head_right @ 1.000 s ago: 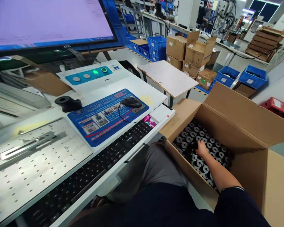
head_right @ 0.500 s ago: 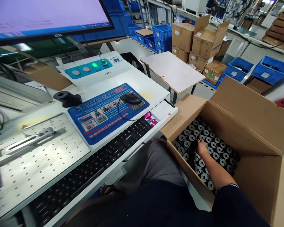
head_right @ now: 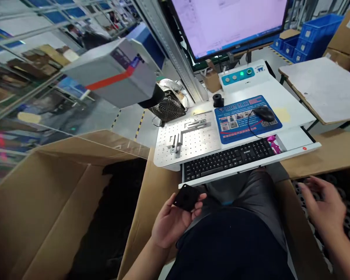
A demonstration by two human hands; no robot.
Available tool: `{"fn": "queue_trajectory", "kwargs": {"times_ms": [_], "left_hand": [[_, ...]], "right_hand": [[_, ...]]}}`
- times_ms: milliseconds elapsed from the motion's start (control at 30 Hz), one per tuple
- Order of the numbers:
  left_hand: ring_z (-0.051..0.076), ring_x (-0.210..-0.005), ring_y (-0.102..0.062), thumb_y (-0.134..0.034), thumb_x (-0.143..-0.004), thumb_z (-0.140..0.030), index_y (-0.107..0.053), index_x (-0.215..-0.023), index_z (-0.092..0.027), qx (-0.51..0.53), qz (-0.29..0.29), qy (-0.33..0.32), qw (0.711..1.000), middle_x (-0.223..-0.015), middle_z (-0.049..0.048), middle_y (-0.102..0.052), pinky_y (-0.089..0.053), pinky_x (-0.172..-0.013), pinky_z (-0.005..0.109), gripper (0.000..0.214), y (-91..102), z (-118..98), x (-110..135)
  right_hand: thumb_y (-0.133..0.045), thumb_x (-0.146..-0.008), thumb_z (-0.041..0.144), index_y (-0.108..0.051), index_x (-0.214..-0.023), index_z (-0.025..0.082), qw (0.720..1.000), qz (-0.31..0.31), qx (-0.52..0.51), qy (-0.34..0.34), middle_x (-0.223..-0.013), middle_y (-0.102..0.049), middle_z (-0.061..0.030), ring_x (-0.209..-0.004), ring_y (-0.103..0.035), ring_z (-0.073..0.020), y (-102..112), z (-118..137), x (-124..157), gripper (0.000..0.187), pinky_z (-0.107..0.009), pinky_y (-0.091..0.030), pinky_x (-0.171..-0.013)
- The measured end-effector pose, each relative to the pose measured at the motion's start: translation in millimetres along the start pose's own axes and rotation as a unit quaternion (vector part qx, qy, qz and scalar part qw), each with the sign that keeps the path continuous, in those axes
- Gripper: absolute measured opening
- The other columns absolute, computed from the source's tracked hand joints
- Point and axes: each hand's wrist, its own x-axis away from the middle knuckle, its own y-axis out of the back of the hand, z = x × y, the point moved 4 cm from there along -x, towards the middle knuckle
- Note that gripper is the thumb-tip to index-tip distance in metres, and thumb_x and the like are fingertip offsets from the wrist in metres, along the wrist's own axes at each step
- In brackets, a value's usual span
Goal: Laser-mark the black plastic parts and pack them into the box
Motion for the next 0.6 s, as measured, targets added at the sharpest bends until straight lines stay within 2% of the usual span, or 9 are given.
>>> {"fn": "queue_trajectory", "kwargs": {"times_ms": [67, 133, 233, 300, 367, 433, 500, 567, 600], "left_hand": [[0.027, -0.119, -0.065, -0.036, -0.108, -0.055, -0.063, -0.139, -0.002, -0.001, 0.058, 0.004, 0.998, -0.150, 0.0276, -0.054, -0.046, -0.109, 0.037, 0.067, -9.2, 7.2, -3.4], [0.028, -0.123, -0.063, -0.035, -0.108, -0.057, -0.062, -0.141, -0.003, -0.005, 0.092, -0.002, 0.996, -0.152, 0.0266, -0.052, -0.043, -0.112, 0.039, 0.069, -14.4, 11.6, -2.9], [0.030, -0.124, -0.062, -0.036, -0.107, -0.060, -0.061, -0.143, -0.005, -0.017, 0.133, -0.015, 0.991, -0.147, 0.0243, -0.058, -0.041, -0.113, 0.041, 0.070, -17.6, 14.0, 2.6], [0.031, -0.120, -0.063, -0.036, -0.107, -0.061, -0.063, -0.142, -0.009, -0.031, 0.151, -0.037, 0.987, -0.136, 0.0217, -0.066, -0.041, -0.111, 0.042, 0.068, -16.3, 12.9, 9.2], [0.030, -0.118, -0.064, -0.039, -0.108, -0.059, -0.065, -0.139, -0.015, -0.047, 0.141, -0.085, 0.985, -0.129, 0.0183, -0.069, -0.042, -0.109, 0.042, 0.060, -9.7, 7.0, 18.6], [0.030, -0.115, -0.065, -0.047, -0.106, -0.058, -0.067, -0.136, -0.022, -0.075, 0.117, -0.134, 0.981, -0.128, 0.0153, -0.069, -0.046, -0.104, 0.043, 0.051, 3.1, -5.5, 31.5], [0.030, -0.106, -0.069, -0.057, -0.101, -0.060, -0.065, -0.133, -0.025, -0.159, 0.095, -0.157, 0.970, -0.128, 0.0152, -0.069, -0.051, -0.094, 0.043, 0.049, 23.7, -28.0, 46.5], [0.031, -0.094, -0.071, -0.064, -0.096, -0.062, -0.066, -0.128, -0.024, -0.334, 0.014, -0.202, 0.920, -0.124, 0.0161, -0.070, -0.054, -0.084, 0.042, 0.050, 57.6, -69.8, 61.5], [0.030, -0.091, -0.070, -0.066, -0.095, -0.060, -0.068, -0.123, -0.021, -0.442, -0.061, -0.244, 0.861, -0.122, 0.0168, -0.070, -0.053, -0.083, 0.041, 0.048, 79.2, -99.9, 68.9]], "right_hand": [[-0.073, -0.085, 0.062, -0.070, -0.120, 0.033, 0.991, 0.074, -0.071, 0.090, -0.104, -0.075, -0.0109, -0.089, -0.073, -0.0320, -23.3, 87.6, 11.6, 0.046, -0.055, -0.059, -0.087], [-0.078, -0.083, 0.058, -0.068, -0.126, 0.034, 0.962, 0.177, -0.131, 0.160, -0.120, -0.073, -0.0108, -0.108, -0.072, -0.0345, -56.6, 161.3, 34.1, 0.050, -0.057, -0.060, -0.095], [-0.087, -0.076, 0.055, -0.058, -0.142, 0.035, 0.910, 0.298, -0.191, 0.217, -0.138, -0.066, -0.0117, -0.127, -0.064, -0.0391, -105.6, 235.7, 75.2, 0.075, -0.062, -0.057, -0.104], [-0.087, -0.077, 0.051, -0.054, -0.144, 0.034, 0.890, 0.331, -0.217, 0.226, -0.138, -0.065, -0.0119, -0.127, -0.063, -0.0387, -130.7, 266.3, 98.2, 0.077, -0.062, -0.057, -0.104], [-0.082, -0.082, 0.047, -0.054, -0.140, 0.033, 0.880, 0.344, -0.239, 0.225, -0.132, -0.067, -0.0112, -0.122, -0.066, -0.0360, -149.0, 287.6, 114.1, 0.066, -0.058, -0.060, -0.101], [-0.078, -0.086, 0.044, -0.055, -0.135, 0.033, 0.869, 0.354, -0.255, 0.235, -0.128, -0.068, -0.0102, -0.119, -0.068, -0.0335, -161.4, 302.5, 121.7, 0.056, -0.054, -0.061, -0.098], [-0.077, -0.086, 0.044, -0.056, -0.132, 0.032, 0.864, 0.356, -0.255, 0.249, -0.128, -0.067, -0.0100, -0.119, -0.067, -0.0327, -170.7, 310.6, 118.0, 0.052, -0.053, -0.061, -0.099], [-0.077, -0.085, 0.045, -0.058, -0.127, 0.032, 0.881, 0.331, -0.228, 0.251, -0.130, -0.065, -0.0103, -0.122, -0.065, -0.0331, -180.5, 312.5, 100.5, 0.049, -0.054, -0.058, -0.101], [-0.078, -0.084, 0.047, -0.059, -0.125, 0.031, 0.893, 0.314, -0.206, 0.248, -0.130, -0.065, -0.0104, -0.122, -0.065, -0.0334, -186.9, 312.5, 87.4, 0.048, -0.054, -0.057, -0.101]]}}
